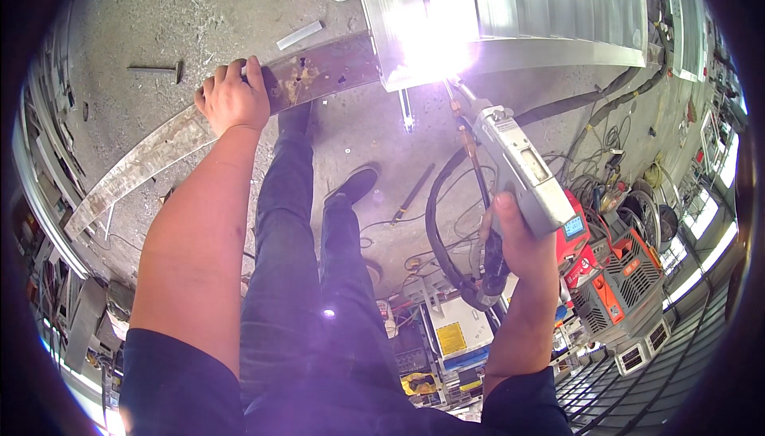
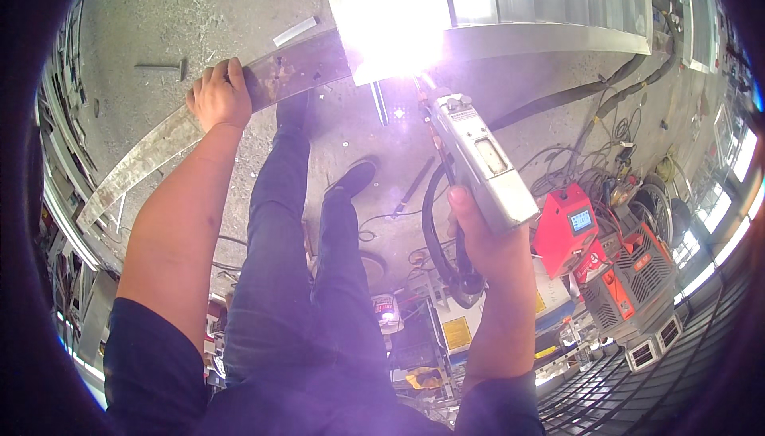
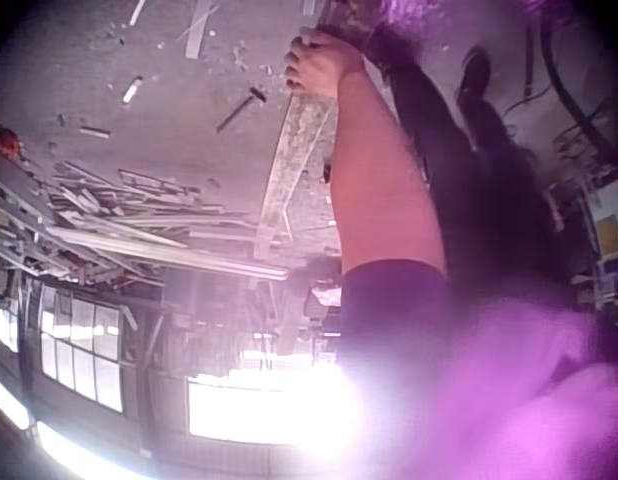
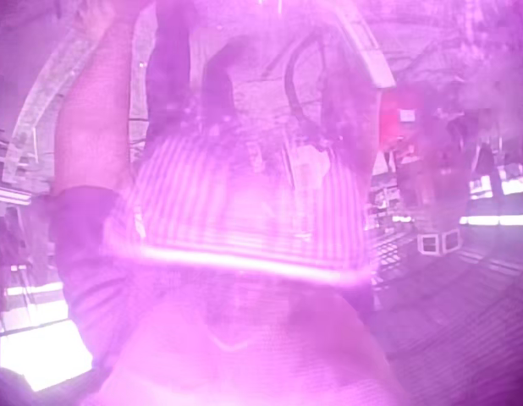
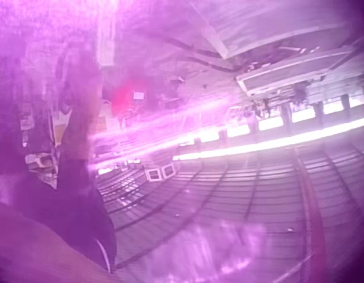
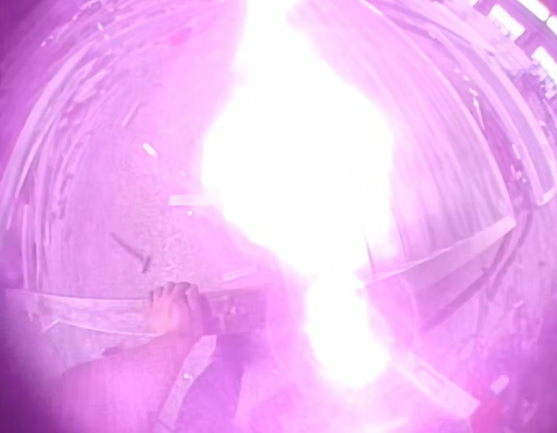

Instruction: The person welds seams on a large metal panel using a handheld welding torch, then uses an angle grinder to smooth the welded areas. The person repositions the panel and repeats the welding and grinding process on different sections.

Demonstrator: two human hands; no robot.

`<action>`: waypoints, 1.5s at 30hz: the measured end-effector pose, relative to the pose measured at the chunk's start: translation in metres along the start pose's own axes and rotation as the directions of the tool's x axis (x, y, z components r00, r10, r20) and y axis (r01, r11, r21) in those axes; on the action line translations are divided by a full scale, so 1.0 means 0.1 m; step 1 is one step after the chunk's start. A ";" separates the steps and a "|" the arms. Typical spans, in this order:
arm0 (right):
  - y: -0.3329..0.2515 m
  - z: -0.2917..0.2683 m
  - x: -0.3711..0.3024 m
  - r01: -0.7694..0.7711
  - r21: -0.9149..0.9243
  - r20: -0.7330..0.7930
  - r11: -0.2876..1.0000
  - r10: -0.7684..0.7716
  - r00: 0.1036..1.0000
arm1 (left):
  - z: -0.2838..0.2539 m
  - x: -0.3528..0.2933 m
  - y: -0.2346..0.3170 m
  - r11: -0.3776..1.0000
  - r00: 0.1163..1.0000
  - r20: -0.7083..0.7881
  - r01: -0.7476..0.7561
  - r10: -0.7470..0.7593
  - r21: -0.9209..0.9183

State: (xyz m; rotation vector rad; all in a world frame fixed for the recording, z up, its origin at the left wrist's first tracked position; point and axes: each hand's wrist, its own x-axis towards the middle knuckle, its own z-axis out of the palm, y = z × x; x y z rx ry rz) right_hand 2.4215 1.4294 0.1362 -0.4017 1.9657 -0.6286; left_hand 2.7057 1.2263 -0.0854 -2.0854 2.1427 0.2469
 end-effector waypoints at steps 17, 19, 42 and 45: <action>0.14 -0.06 -0.10 -0.099 0.075 -0.001 0.992 0.099 0.995 | 0.01 0.01 -0.01 1.000 1.000 0.011 -0.002 0.002 0.009; 0.15 -0.05 -0.11 -0.078 0.079 0.013 0.994 0.077 0.997 | 0.01 0.01 -0.01 1.000 1.000 0.015 -0.002 0.002 0.010; 0.04 0.14 -0.12 0.097 0.045 -0.020 0.994 -0.096 0.995 | -0.01 0.00 0.01 1.000 1.000 0.001 -0.012 0.012 0.011; -0.02 0.20 -0.07 0.107 0.062 -0.023 0.992 -0.106 0.994 | -0.03 0.00 -0.01 1.000 1.000 0.021 -0.009 0.009 0.011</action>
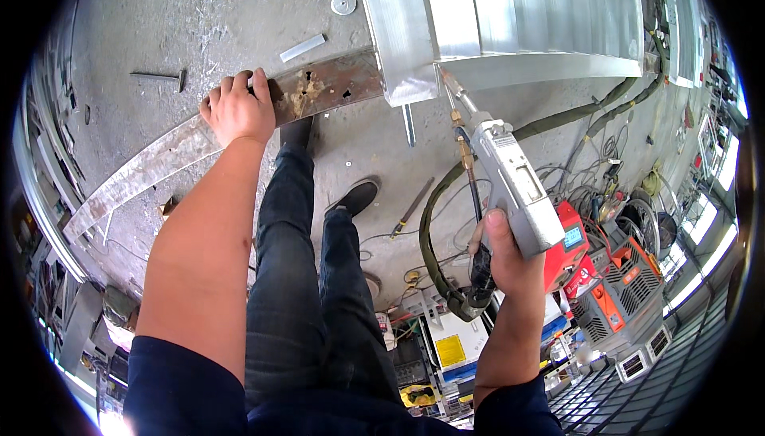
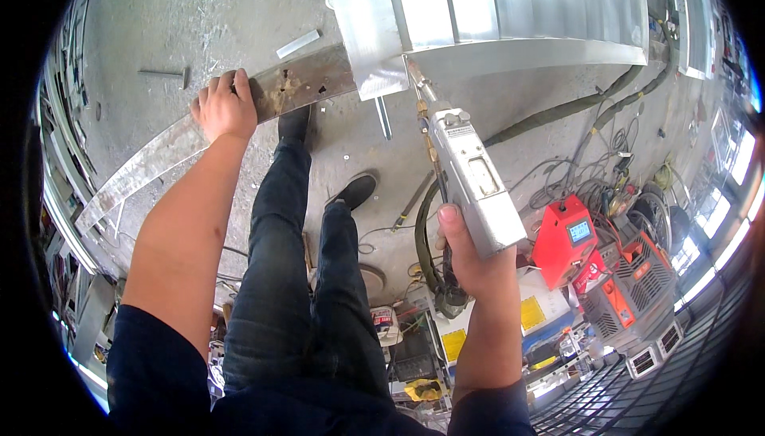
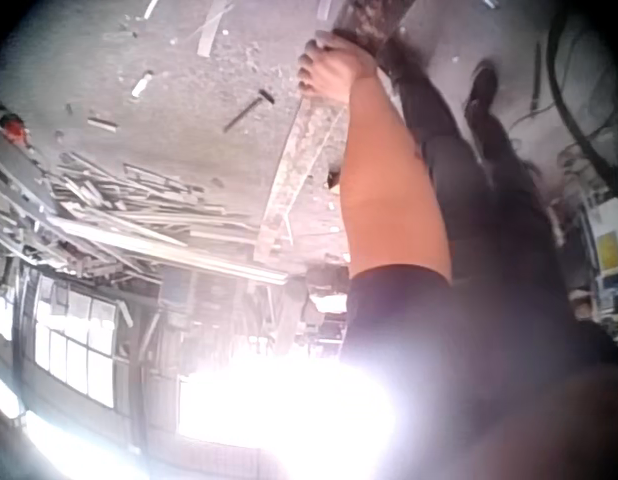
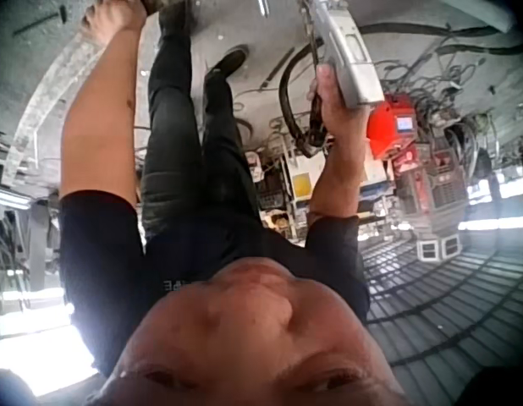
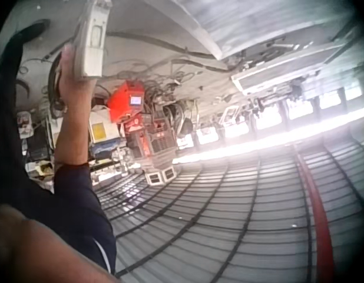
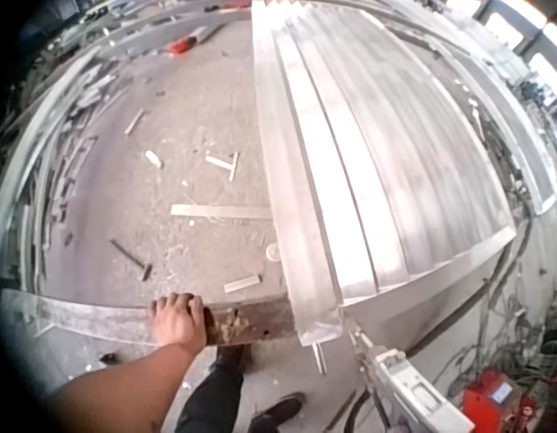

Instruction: The person welds seams on a large metal panel using a handheld welding torch, then uses an angle grinder to smooth the welded areas. The person repositions the panel and repeats the welding and grinding process on different sections.

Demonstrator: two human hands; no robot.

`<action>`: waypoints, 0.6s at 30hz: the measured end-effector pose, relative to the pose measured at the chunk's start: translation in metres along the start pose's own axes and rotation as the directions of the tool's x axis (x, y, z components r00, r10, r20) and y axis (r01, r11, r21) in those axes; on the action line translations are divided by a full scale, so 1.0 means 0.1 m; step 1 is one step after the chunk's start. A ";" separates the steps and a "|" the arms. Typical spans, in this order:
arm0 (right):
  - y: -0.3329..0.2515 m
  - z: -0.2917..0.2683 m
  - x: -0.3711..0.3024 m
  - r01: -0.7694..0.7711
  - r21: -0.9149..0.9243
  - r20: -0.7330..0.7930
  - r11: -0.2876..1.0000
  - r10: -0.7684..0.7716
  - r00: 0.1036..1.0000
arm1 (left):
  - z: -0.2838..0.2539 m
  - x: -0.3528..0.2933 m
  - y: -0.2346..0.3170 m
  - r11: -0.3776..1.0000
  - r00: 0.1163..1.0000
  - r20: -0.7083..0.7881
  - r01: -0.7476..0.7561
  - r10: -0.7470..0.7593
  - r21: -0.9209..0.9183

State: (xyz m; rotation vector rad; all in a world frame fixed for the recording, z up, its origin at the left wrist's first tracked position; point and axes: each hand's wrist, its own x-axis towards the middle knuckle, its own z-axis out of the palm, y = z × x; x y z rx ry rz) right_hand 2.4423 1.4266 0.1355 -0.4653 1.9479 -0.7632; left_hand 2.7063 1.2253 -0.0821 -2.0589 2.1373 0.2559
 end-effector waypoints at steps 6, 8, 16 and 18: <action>-0.01 0.03 0.02 -0.051 0.070 0.000 0.996 0.051 0.999 | 0.03 -0.01 -0.01 1.000 1.000 -0.025 -0.001 0.000 -0.011; -0.05 0.04 0.03 -0.064 0.080 -0.008 0.995 0.064 0.998 | 0.03 0.00 -0.01 1.000 0.999 -0.033 -0.002 0.002 -0.013; -0.09 0.08 0.06 -0.060 0.047 -0.029 0.997 0.061 0.998 | 0.03 -0.01 -0.01 1.000 0.999 -0.041 -0.009 0.008 -0.021; -0.09 0.07 0.08 -0.062 0.016 -0.025 0.998 0.062 0.998 | 0.02 -0.01 -0.01 1.000 0.999 -0.046 -0.004 0.003 -0.021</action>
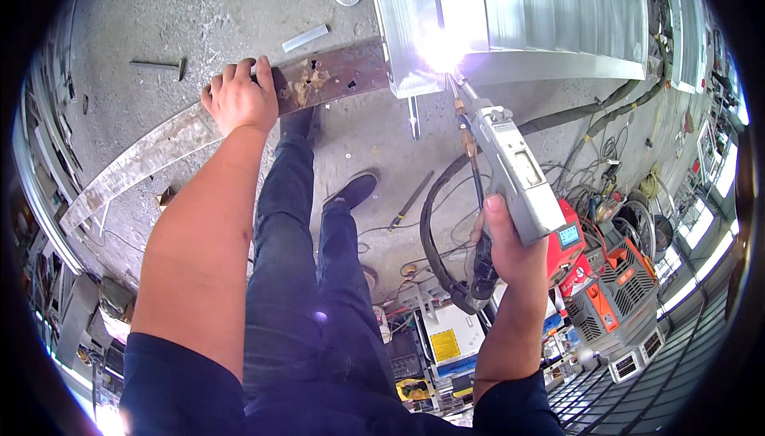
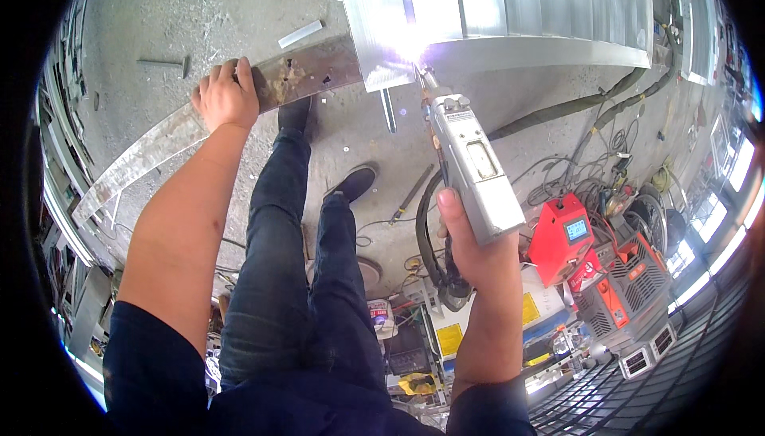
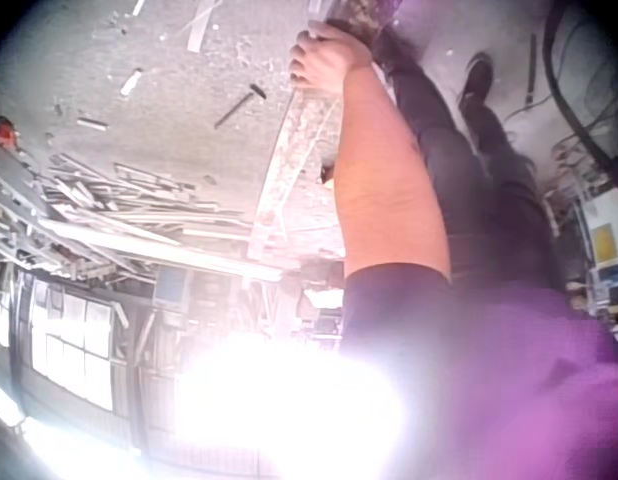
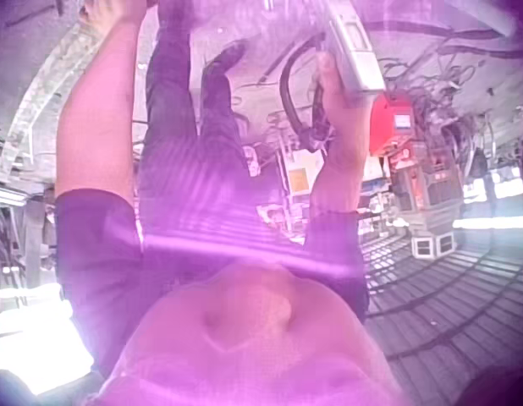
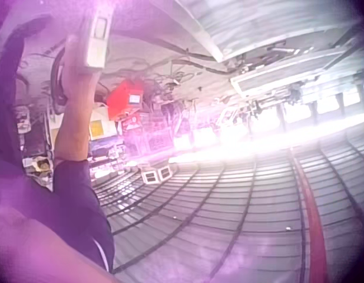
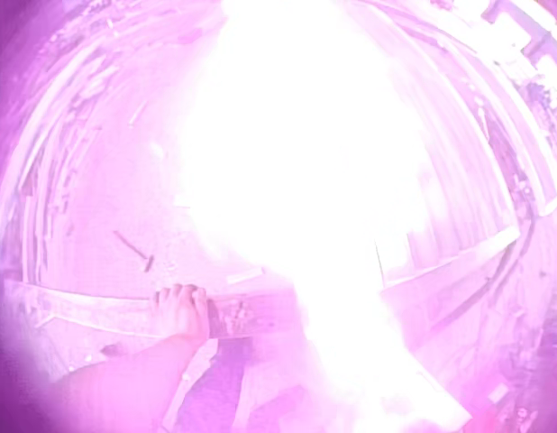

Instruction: The person welds seams on a large metal panel using a handheld welding torch, then uses an angle grinder to smooth the welded areas. The person repositions the panel and repeats the welding and grinding process on different sections.

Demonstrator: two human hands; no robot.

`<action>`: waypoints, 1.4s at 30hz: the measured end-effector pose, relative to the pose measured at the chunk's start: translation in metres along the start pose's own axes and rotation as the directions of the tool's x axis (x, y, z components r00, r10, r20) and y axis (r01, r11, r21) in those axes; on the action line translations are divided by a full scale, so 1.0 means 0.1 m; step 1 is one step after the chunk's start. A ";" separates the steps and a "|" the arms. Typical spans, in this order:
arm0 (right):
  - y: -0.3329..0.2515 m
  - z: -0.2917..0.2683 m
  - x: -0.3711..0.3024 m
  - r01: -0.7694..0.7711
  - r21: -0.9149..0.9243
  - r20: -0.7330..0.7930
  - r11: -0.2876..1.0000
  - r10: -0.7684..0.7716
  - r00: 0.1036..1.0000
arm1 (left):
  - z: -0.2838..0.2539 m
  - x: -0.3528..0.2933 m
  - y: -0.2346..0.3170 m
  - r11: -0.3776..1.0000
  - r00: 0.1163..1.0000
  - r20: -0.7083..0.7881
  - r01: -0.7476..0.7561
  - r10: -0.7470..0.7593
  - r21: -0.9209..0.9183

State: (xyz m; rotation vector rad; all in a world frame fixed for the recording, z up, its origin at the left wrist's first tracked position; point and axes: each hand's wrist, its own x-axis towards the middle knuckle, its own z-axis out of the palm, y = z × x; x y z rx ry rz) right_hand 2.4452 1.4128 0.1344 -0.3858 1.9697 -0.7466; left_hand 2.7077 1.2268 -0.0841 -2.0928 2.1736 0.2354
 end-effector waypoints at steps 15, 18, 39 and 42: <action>-0.03 -0.08 -0.06 -0.077 -0.101 -0.033 0.992 0.074 0.997 | -0.04 0.01 0.04 1.000 0.997 0.081 0.015 -0.017 0.025; 0.01 -0.11 -0.07 -0.095 -0.067 -0.021 0.993 0.094 0.995 | -0.04 0.01 0.03 1.000 0.997 0.080 0.013 -0.015 0.024; 0.22 -0.27 -0.14 0.003 -0.150 0.093 0.989 0.011 0.996 | -0.01 0.00 0.02 0.999 0.998 0.057 0.009 -0.011 0.039; 0.24 -0.29 -0.16 0.014 -0.159 0.099 0.987 0.002 0.995 | 0.01 0.01 0.02 0.999 0.998 0.056 0.023 -0.024 0.028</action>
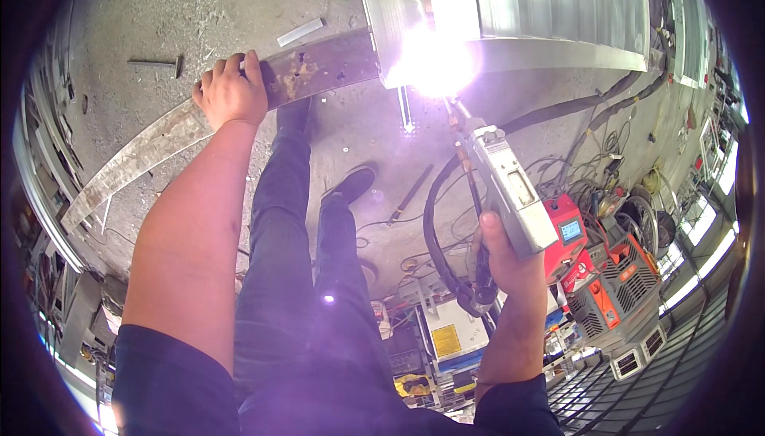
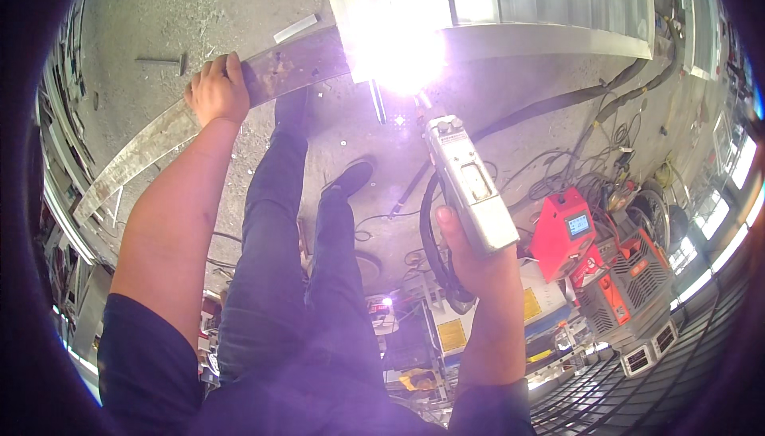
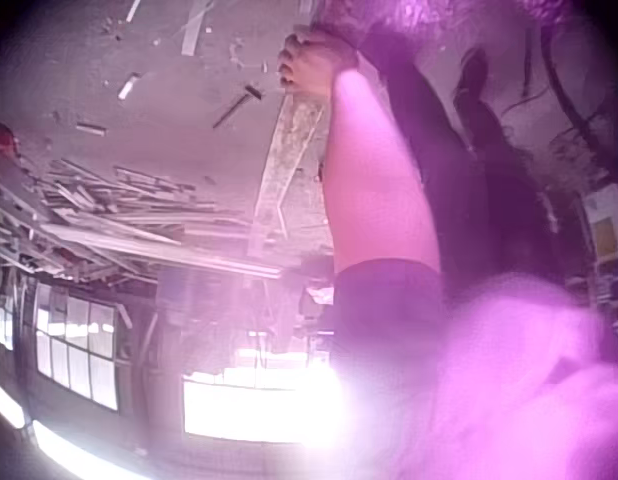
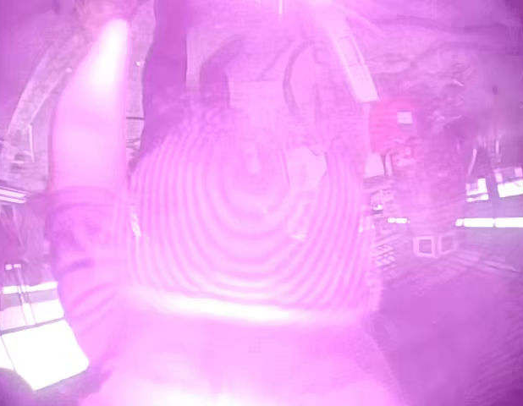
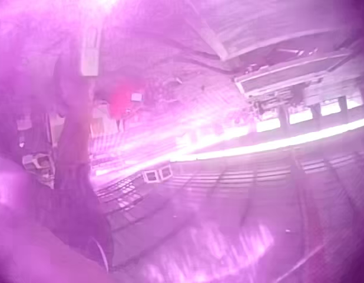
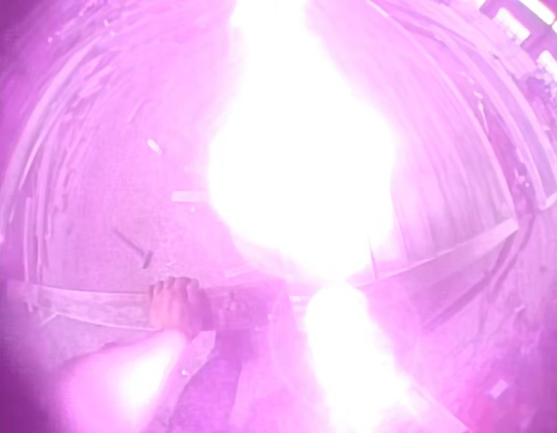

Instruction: The person welds seams on a large metal panel using a handheld welding torch, then uses an angle grinder to smooth the welded areas. The person repositions the panel and repeats the welding and grinding process on different sections.

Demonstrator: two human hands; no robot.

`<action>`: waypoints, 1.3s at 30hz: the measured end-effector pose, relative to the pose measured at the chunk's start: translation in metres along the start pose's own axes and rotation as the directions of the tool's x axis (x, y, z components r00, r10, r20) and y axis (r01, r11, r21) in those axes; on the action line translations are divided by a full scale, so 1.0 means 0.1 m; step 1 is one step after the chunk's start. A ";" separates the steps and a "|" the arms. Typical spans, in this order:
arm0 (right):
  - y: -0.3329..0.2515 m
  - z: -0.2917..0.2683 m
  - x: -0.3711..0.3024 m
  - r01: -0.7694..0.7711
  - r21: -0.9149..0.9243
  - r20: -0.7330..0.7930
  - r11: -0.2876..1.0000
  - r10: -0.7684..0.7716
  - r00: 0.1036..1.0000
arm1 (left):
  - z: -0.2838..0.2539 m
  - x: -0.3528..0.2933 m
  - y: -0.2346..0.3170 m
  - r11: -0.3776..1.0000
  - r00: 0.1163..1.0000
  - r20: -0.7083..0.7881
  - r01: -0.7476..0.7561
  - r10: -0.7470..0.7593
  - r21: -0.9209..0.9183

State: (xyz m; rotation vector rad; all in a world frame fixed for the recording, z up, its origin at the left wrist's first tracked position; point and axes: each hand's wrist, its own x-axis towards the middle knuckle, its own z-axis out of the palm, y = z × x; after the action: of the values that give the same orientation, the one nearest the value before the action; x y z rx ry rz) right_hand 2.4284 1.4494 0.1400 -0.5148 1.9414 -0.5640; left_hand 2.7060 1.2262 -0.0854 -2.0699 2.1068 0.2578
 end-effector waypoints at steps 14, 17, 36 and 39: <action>0.46 -0.32 -0.62 0.017 -0.145 -0.068 0.989 -0.027 0.997 | 0.04 0.01 -0.02 0.999 0.998 -0.048 -0.045 0.047 0.028; 0.77 -0.41 -0.80 -0.129 -0.142 -0.026 0.981 0.127 0.992 | 0.02 0.00 0.02 0.998 0.999 -0.024 -0.031 0.032 0.045; 1.60 -1.91 -1.62 -0.085 0.213 -0.367 0.973 0.160 0.917 | -1.12 -0.23 1.06 0.938 0.797 0.595 -0.276 0.103 0.208; 2.09 -2.27 -1.35 -0.070 0.361 -0.380 0.930 0.215 0.899 | -1.18 -0.28 1.62 0.909 0.756 0.604 -0.399 0.253 0.120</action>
State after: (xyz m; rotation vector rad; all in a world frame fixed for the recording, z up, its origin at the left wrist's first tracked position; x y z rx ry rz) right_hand 2.2535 1.7310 0.1994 -0.0230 2.1930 -0.9506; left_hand 2.5444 1.2273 0.0353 -1.2471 1.9632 0.5661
